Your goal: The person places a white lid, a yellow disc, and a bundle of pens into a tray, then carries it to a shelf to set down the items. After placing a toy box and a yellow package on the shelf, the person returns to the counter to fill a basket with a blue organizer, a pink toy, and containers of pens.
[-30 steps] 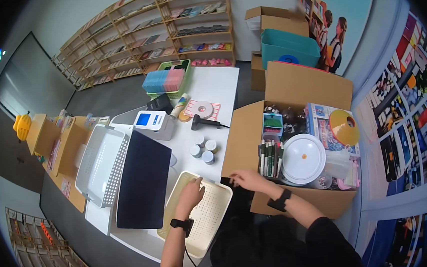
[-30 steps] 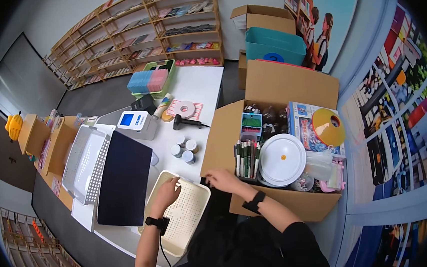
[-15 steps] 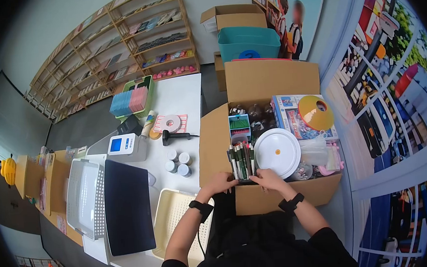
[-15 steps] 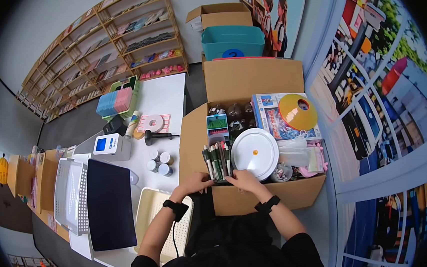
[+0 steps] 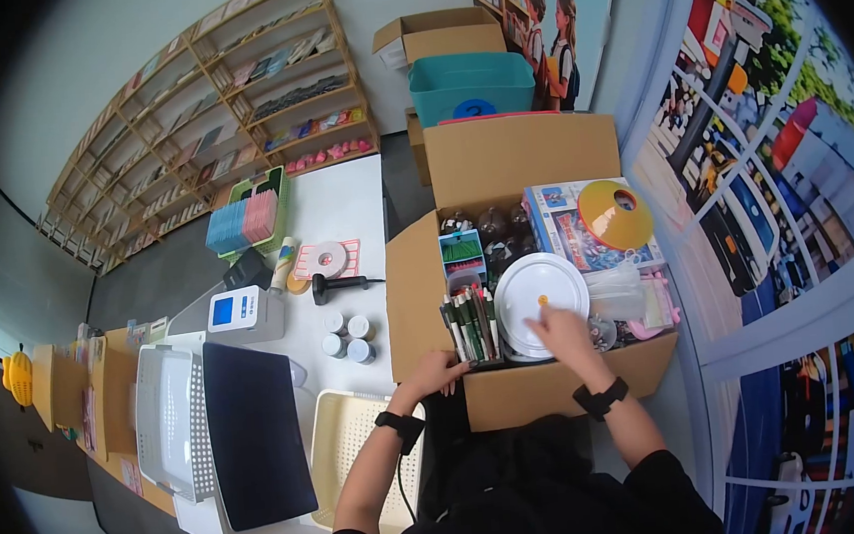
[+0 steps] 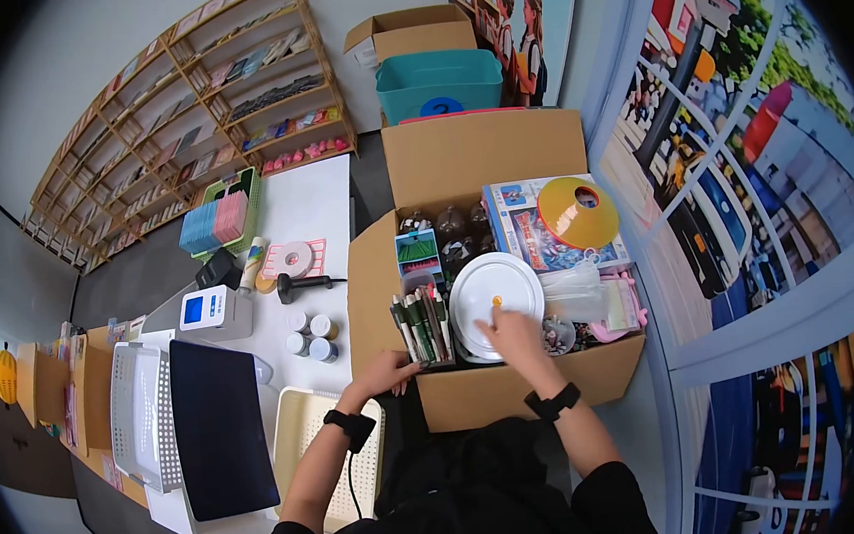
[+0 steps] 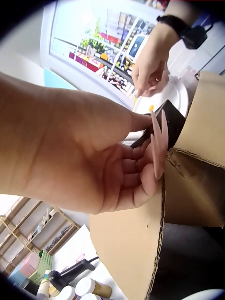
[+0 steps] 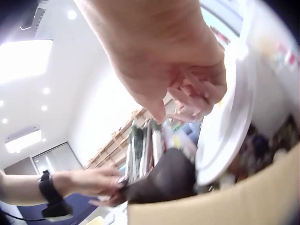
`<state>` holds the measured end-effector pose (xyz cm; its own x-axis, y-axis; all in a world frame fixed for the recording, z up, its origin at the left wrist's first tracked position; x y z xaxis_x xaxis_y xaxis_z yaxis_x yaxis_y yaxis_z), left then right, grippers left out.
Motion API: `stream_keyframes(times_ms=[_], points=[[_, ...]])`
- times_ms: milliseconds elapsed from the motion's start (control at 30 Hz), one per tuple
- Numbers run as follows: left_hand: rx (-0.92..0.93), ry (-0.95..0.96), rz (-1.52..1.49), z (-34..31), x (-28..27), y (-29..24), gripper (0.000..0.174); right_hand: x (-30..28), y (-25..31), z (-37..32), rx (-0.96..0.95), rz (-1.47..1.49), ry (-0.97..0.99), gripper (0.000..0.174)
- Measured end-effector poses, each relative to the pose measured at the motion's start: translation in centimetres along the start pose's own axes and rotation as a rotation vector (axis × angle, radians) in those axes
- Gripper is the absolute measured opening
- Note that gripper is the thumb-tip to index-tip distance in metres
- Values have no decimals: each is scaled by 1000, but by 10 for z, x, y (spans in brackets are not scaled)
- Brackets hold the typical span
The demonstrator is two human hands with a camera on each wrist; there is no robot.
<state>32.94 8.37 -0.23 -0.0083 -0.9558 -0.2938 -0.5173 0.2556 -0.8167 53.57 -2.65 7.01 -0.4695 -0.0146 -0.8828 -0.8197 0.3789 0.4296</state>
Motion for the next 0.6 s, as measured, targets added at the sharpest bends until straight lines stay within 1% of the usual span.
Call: stream_keyframes(times_ms=[33,100,133,200,233,267,333,367,400,467,500,567,600], points=[[2,1,1,-2,0,0,31,-19,-18,-3,84,-98,-126,39],[45,17,-121,-8,2,0,32,-51,-46,-9,195,-180,-252,38],[49,25,-121,-11,4,0,32,-54,-51,-9,203,-182,-253,38],[58,-37,-90,-16,-6,-3,34,-55,-58,-3,234,-199,-110,41],[54,-73,-44,-19,-13,-6,34,-51,-58,1,240,-189,-70,42],[63,-70,-35,-20,-16,-9,34,-51,-61,4,246,-190,-82,42],[54,-136,-12,-26,-25,-14,34,-49,-68,9,224,-94,-87,41],[59,-162,-5,-29,-27,-17,34,-48,-71,9,176,-38,-70,38],[64,-162,-4,-32,-27,-21,34,-50,-71,8,177,-42,-74,38],[100,-260,-33,-42,-34,-28,34,-42,-72,9,129,318,36,34],[107,-271,-35,-44,-36,-29,34,-40,-74,12,121,309,33,34],[179,-337,-87,-54,-41,-29,32,-50,-60,14,-129,193,-253,30],[177,-352,-92,-60,-43,-28,32,-55,-51,13,-143,191,-247,30]])
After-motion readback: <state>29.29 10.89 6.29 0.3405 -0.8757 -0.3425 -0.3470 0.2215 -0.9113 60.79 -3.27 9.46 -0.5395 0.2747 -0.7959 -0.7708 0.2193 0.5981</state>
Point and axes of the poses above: each hand's wrist, its own z-axis towards the middle knuckle, its own x-axis out of the palm, y = z × x, the point moved 7 cm from there along z, towards the middle knuckle, and after that the axes turned 15 degrees about y, right-handed, at the moved point
